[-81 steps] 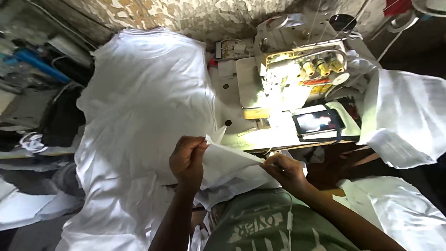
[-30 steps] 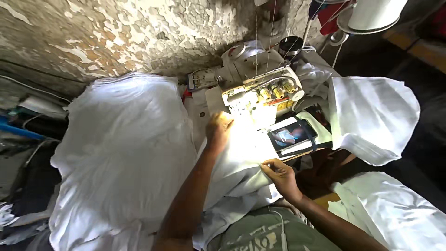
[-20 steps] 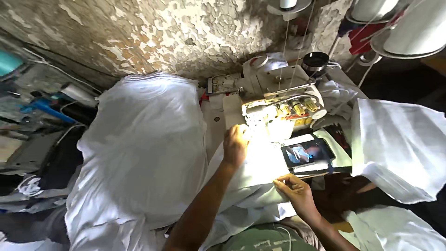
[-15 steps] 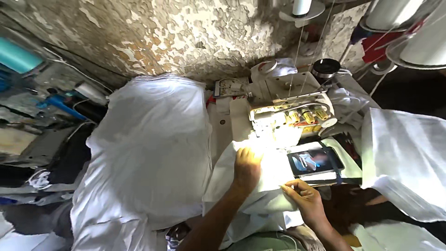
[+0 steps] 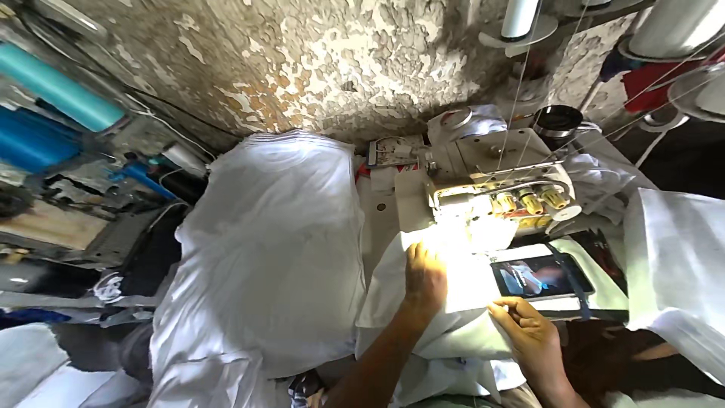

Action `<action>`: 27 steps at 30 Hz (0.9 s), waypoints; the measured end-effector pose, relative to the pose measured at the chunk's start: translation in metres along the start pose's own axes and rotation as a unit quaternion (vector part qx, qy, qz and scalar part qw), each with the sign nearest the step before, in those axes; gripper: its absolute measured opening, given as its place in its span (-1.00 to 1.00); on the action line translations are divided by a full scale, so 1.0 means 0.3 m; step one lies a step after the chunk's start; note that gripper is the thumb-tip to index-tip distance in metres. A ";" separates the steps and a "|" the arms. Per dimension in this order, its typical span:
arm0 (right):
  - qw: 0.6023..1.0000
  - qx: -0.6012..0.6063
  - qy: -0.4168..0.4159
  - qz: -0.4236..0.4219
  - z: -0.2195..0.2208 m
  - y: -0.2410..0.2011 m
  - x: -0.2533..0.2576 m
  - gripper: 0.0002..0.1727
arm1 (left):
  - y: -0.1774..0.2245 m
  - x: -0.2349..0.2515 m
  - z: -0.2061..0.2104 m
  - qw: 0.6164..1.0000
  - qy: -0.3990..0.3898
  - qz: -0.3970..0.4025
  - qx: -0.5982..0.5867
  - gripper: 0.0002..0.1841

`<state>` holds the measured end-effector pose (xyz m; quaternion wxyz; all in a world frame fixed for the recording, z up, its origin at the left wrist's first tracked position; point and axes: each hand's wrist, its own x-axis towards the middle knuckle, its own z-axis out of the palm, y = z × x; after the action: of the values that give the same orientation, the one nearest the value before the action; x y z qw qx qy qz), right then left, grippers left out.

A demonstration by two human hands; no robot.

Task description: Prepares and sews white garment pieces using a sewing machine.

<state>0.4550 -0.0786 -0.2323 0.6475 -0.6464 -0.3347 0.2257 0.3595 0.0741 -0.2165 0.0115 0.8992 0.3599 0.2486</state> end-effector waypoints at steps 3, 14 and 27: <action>1.000 -0.009 0.012 -0.021 -0.001 -0.025 -0.010 -0.92 | 0.018 -0.035 -0.015 0.999 0.037 0.025 0.018 -0.82; 1.000 -0.003 0.014 -0.028 0.102 -0.016 0.042 -0.94 | -0.064 0.057 -0.046 0.991 -0.099 -0.022 -0.089 -0.62; 0.991 -0.115 0.061 -0.019 0.213 -0.024 0.247 -0.93 | -0.289 0.316 -0.021 0.968 -0.150 0.022 -0.201 -0.70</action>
<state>0.4575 0.0185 -0.2186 0.5923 -0.7225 -0.3306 0.1340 0.3595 0.1993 -0.1868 0.2402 0.9130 0.2774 0.1784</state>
